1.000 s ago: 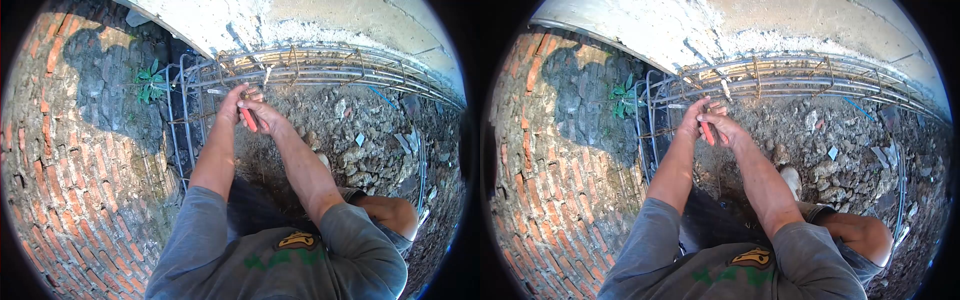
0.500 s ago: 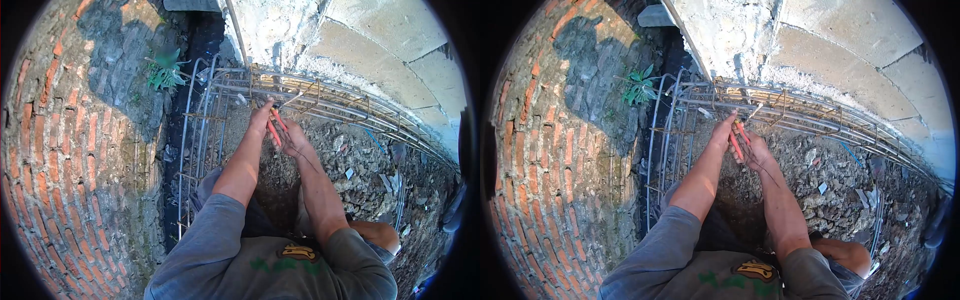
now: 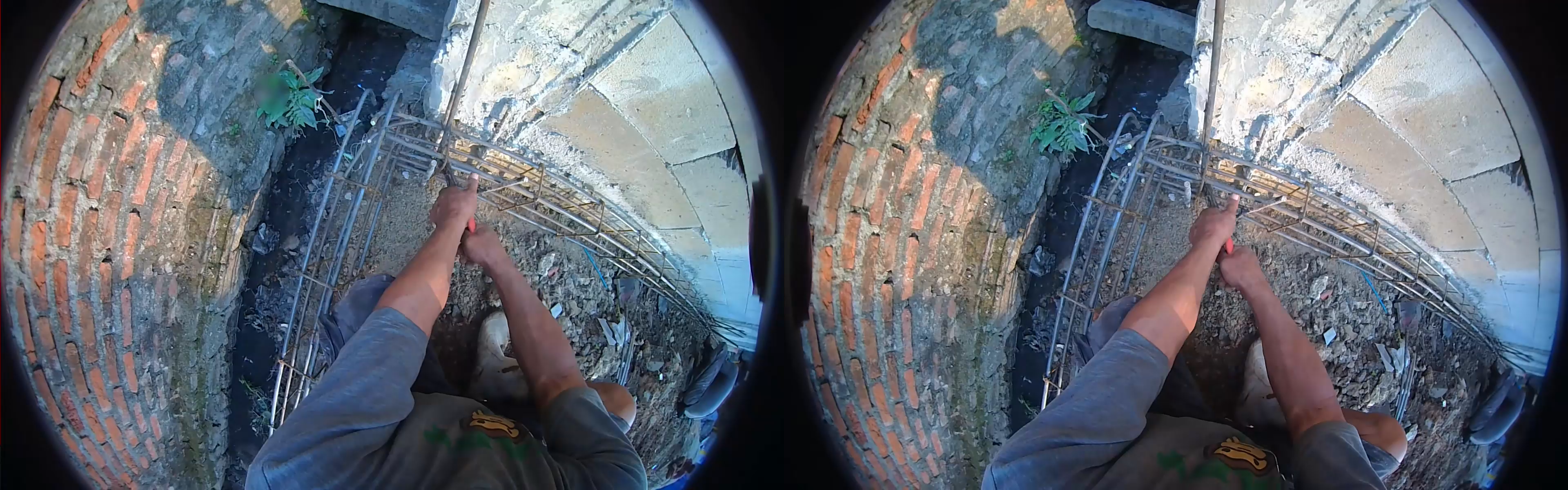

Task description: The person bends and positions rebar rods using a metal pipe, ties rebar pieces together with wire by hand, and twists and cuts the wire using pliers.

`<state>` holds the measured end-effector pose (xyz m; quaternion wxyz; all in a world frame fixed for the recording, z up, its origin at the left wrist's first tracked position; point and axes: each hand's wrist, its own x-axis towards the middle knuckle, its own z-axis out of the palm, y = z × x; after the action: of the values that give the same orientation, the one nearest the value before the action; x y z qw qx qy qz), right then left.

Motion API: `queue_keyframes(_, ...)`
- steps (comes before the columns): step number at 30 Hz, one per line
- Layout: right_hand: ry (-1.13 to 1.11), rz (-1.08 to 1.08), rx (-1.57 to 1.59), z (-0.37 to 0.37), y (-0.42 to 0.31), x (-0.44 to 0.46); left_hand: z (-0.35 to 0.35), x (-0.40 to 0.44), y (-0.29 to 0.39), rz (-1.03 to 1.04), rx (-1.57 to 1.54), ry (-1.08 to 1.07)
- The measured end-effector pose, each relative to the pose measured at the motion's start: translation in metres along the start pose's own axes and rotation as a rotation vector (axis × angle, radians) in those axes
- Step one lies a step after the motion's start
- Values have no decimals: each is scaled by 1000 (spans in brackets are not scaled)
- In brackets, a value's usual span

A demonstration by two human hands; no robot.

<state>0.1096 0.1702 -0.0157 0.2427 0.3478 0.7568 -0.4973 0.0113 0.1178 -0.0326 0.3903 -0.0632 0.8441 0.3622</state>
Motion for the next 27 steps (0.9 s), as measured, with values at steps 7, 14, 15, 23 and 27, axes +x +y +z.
queue_keyframes(7,-327,-64,940,-35,7,-6,16,21,-24,-42,-1295,-583)
queue_keyframes(14,341,-127,-346,-22,14,-17,53,62,-35,58,-755,-180)
queue_keyframes(15,598,-435,-701,-15,19,-15,61,71,-37,59,-755,-185)
queue_keyframes(23,-7,123,17,-15,3,-7,36,23,-21,-8,-730,-33)
queue_keyframes(27,-412,96,758,-42,16,6,25,32,-30,-24,-1330,-549)
